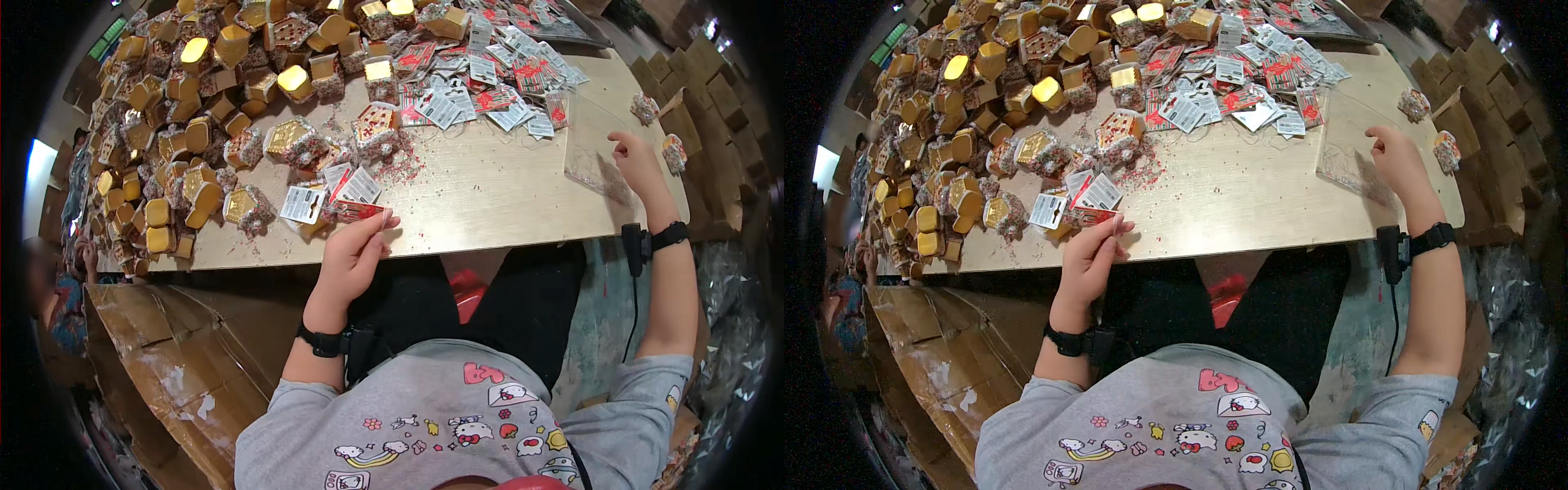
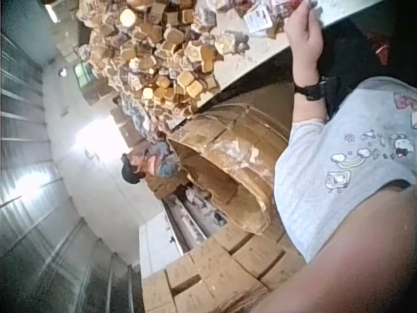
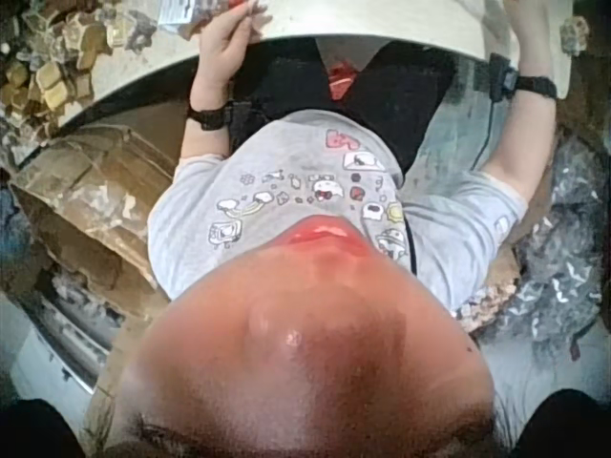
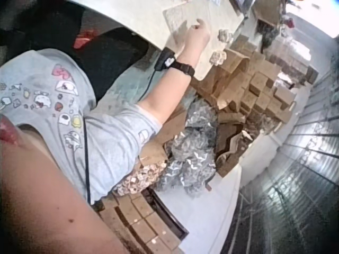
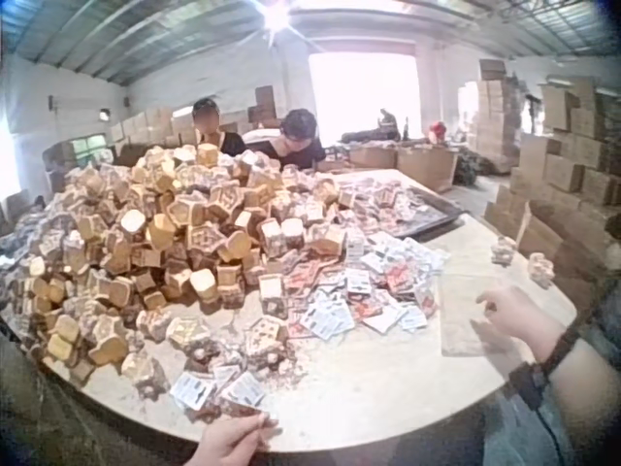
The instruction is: Applying small red labels to gold hexagonal gift boxes.
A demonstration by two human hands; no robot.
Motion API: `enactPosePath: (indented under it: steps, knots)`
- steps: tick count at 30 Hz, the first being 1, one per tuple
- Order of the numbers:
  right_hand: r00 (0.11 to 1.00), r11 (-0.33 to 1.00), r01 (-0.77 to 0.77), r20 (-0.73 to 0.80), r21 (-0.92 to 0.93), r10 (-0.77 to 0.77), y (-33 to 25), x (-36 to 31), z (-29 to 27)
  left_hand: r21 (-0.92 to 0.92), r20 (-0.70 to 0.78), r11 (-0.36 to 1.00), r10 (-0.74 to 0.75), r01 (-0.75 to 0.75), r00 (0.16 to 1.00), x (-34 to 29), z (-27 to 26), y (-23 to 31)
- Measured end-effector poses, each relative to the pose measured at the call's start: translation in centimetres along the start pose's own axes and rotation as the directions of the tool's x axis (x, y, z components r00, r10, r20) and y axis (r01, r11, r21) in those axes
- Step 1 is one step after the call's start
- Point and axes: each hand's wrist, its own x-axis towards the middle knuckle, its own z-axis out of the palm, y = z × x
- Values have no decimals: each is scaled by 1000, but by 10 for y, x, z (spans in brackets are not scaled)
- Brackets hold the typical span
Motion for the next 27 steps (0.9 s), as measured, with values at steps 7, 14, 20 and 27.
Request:
enactPosePath:
  steps: [7, 14, 20, 27]
  knots:
    - [999, 999, -51, -4, 9, 51, 3, -6, 7, 50, 8, 999, 12, -13, 1000, -2, 2, -6]
    - [988, 997, 56, -142, -61, -64, -2, -16, 13, -84, 18, 993, -80, 81, 997, -3, 4, -6]
    - [950, 917, 309, -116, 252, -288, -124, -49, 39, -162, 43, 987, 21, -14, 999, -2, 8, -2]
    - [818, 669, 558, -189, 492, -543, -209, -81, 113, -140, 84, 983, -108, 119, 991, 13, 23, 5]
